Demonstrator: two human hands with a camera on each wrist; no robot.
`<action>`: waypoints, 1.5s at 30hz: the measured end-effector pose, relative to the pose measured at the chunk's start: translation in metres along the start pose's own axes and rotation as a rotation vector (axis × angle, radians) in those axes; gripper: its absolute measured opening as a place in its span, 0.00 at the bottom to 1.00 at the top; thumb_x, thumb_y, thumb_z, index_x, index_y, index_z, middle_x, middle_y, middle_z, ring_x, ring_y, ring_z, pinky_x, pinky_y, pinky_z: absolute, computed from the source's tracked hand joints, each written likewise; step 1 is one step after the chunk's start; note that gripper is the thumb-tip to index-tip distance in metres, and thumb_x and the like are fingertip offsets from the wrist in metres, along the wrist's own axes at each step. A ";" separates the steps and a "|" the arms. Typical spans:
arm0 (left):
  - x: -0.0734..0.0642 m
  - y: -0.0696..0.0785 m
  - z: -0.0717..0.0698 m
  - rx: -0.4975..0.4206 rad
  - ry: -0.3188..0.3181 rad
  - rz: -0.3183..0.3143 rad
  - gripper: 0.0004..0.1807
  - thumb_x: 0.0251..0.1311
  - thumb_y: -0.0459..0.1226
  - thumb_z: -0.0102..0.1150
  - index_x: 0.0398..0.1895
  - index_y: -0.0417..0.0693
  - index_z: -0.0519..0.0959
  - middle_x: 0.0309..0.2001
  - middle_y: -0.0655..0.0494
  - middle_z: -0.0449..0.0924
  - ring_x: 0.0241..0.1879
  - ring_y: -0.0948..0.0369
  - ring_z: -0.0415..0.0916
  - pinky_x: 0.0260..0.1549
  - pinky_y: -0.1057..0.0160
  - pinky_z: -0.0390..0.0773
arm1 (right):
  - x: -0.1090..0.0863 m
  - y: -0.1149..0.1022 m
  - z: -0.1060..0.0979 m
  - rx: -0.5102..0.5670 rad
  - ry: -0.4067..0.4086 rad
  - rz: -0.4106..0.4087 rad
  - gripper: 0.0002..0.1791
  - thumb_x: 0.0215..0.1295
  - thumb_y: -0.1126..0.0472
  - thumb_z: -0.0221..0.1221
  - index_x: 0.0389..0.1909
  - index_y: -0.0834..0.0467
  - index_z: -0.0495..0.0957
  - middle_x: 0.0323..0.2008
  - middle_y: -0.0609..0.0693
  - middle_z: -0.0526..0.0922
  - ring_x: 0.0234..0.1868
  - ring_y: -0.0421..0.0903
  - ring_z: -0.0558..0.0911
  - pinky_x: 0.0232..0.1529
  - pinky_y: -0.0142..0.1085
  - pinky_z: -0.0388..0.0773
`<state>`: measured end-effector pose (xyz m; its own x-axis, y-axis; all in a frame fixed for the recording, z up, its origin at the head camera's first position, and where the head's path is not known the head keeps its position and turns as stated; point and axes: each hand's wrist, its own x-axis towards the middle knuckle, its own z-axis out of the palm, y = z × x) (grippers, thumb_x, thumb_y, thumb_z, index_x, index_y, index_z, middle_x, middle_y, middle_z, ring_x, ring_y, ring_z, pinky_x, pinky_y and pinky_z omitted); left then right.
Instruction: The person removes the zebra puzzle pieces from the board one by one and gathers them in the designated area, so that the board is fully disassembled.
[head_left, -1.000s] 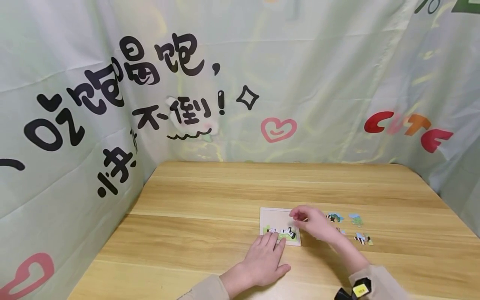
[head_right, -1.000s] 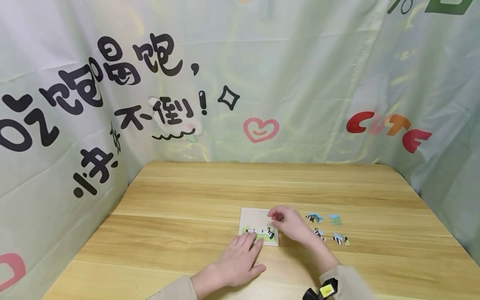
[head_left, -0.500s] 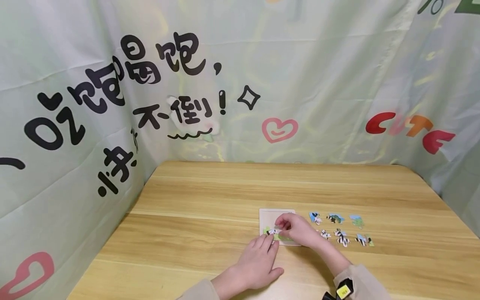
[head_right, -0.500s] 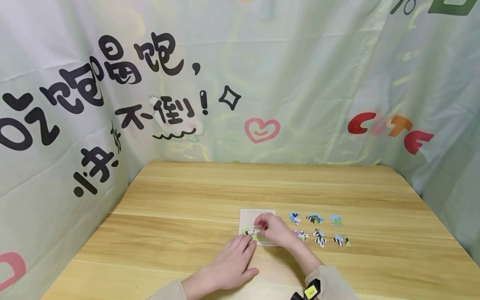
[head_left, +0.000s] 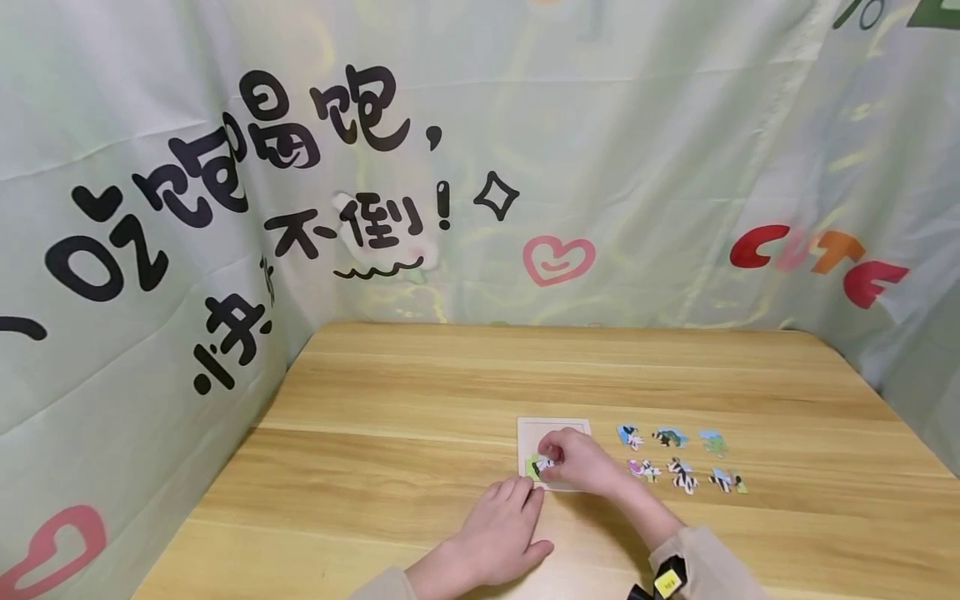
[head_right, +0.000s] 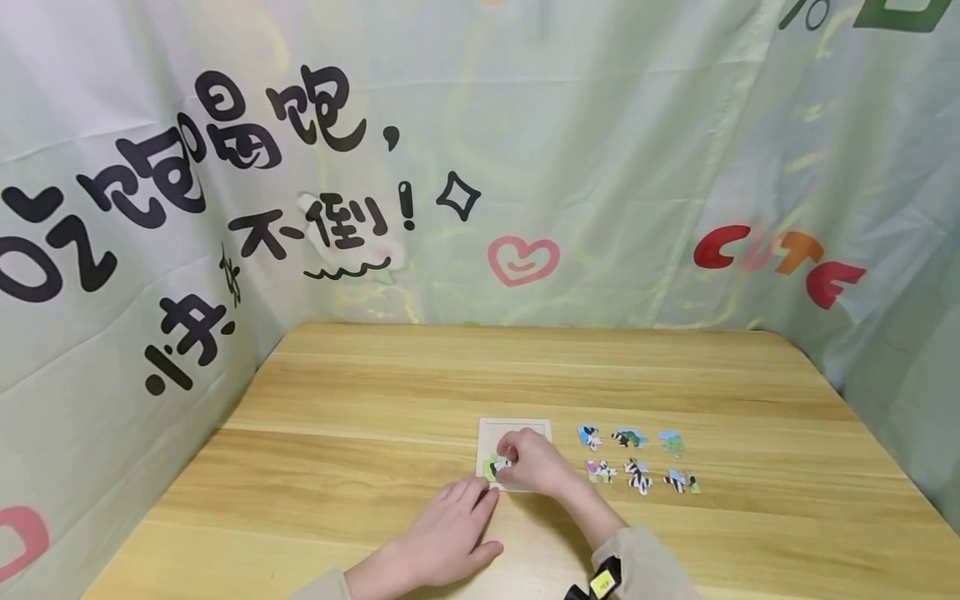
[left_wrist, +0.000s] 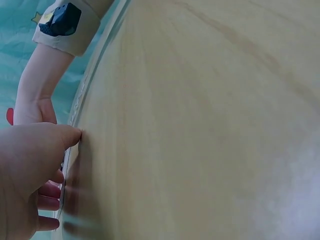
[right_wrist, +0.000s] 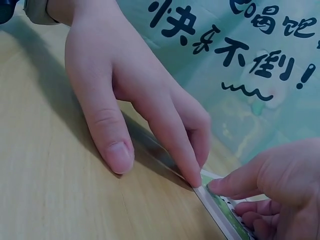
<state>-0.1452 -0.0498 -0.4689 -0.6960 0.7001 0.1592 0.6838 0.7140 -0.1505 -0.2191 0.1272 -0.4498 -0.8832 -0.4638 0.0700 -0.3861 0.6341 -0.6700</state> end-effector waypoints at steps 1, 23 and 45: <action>-0.001 0.000 0.000 -0.001 0.002 0.001 0.35 0.62 0.59 0.44 0.59 0.40 0.69 0.54 0.49 0.67 0.56 0.57 0.63 0.55 0.60 0.65 | 0.000 -0.001 0.001 -0.008 0.000 0.008 0.14 0.45 0.68 0.68 0.35 0.62 0.78 0.28 0.48 0.73 0.31 0.44 0.71 0.33 0.36 0.71; -0.001 0.000 -0.006 0.015 0.004 0.014 0.34 0.61 0.59 0.45 0.58 0.41 0.71 0.52 0.53 0.68 0.55 0.59 0.64 0.52 0.60 0.66 | 0.003 -0.009 0.006 -0.018 0.013 0.026 0.13 0.41 0.73 0.64 0.30 0.62 0.74 0.26 0.48 0.69 0.29 0.43 0.68 0.31 0.35 0.68; -0.001 -0.002 -0.002 0.019 0.039 0.013 0.33 0.60 0.59 0.46 0.56 0.42 0.72 0.46 0.56 0.68 0.51 0.60 0.65 0.48 0.61 0.66 | 0.003 -0.013 0.011 -0.018 0.045 0.061 0.15 0.42 0.75 0.65 0.30 0.60 0.71 0.26 0.47 0.69 0.28 0.43 0.68 0.30 0.35 0.68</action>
<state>-0.1454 -0.0522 -0.4671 -0.6779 0.7087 0.1954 0.6880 0.7053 -0.1712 -0.2142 0.1109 -0.4488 -0.9163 -0.3956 0.0625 -0.3351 0.6717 -0.6607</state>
